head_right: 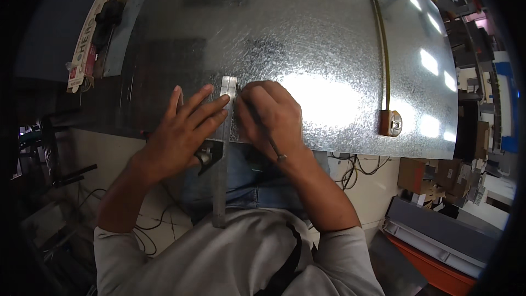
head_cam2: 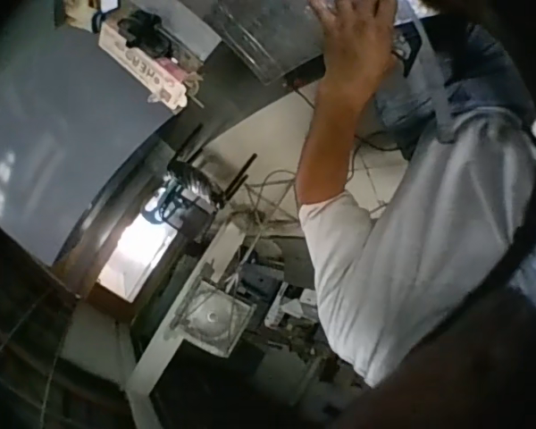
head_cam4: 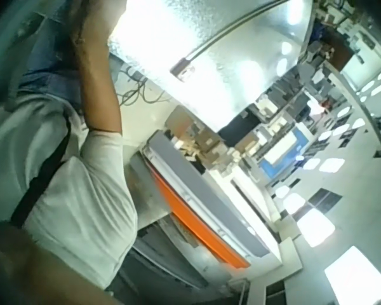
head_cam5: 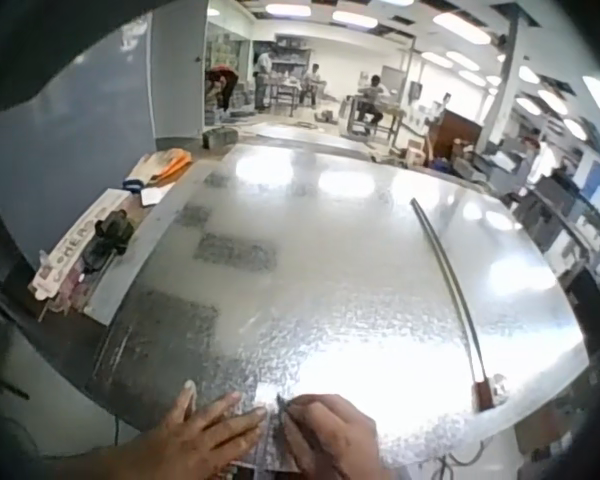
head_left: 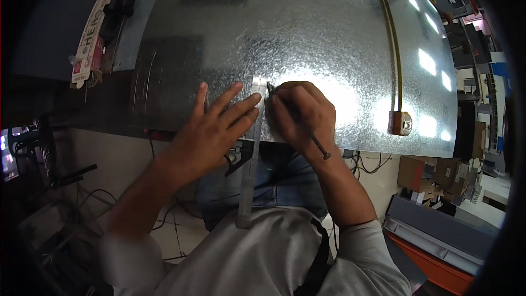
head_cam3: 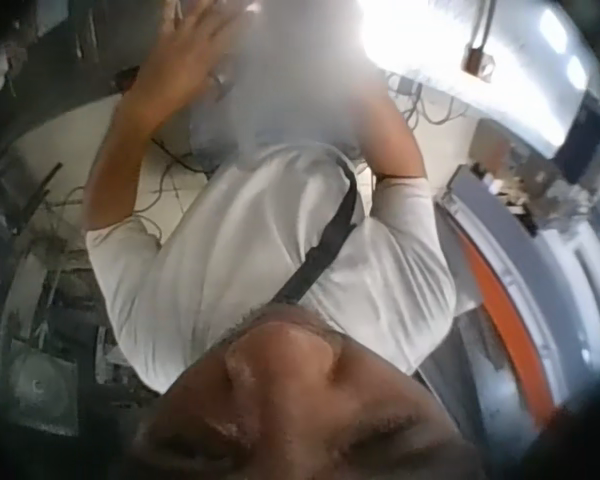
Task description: Measuring a metal sheet using a tape measure and a combination square and marking it with a scribe.
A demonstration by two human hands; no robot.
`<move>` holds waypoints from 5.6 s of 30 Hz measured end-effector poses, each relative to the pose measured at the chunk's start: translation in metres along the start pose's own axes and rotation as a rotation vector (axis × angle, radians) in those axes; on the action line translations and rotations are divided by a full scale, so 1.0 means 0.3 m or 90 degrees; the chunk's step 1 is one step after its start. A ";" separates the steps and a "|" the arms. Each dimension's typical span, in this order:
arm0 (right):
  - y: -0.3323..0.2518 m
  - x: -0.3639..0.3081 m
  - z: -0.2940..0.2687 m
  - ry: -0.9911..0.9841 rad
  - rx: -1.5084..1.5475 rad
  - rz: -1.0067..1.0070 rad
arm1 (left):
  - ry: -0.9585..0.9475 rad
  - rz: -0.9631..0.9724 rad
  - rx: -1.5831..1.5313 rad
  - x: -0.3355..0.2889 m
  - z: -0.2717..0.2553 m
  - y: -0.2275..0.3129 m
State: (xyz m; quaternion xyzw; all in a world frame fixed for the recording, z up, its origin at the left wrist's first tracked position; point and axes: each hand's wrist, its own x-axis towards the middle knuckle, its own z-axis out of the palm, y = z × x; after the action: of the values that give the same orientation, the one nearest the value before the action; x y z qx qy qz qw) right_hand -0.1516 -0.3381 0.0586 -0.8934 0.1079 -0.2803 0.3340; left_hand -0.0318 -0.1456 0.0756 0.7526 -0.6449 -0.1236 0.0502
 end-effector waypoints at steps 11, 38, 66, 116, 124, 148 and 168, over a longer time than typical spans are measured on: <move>0.001 0.008 -0.001 -0.051 -0.048 -0.040 | 0.037 0.001 -0.004 -0.001 0.038 -0.002; 0.001 -0.012 -0.061 -0.006 0.158 0.216 | 0.027 -0.024 -0.055 -0.005 0.011 0.011; -0.206 -0.376 -0.165 -0.240 -0.035 0.000 | 0.047 -0.023 -0.061 -0.003 0.029 0.009; 0.508 -0.803 -0.700 0.582 0.502 0.647 | 0.467 -0.106 -0.174 0.286 -0.026 -0.062; 0.599 -0.670 -0.664 0.571 0.634 0.592 | 0.372 -0.040 0.000 0.022 0.176 0.160; 0.590 -0.608 -0.726 0.605 0.627 0.496 | 0.572 -0.027 0.037 0.128 0.155 -0.015; 0.472 -0.454 -0.753 0.586 0.619 0.515 | 0.566 -0.003 -0.010 0.360 -0.039 -0.269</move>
State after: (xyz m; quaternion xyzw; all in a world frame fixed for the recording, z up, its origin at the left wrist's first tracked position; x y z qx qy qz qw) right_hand -0.3934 -0.5142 0.0470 -0.3319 0.4178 -0.4948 0.6859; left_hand 0.0634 -0.2395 0.0549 0.7335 -0.5580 0.2070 0.3282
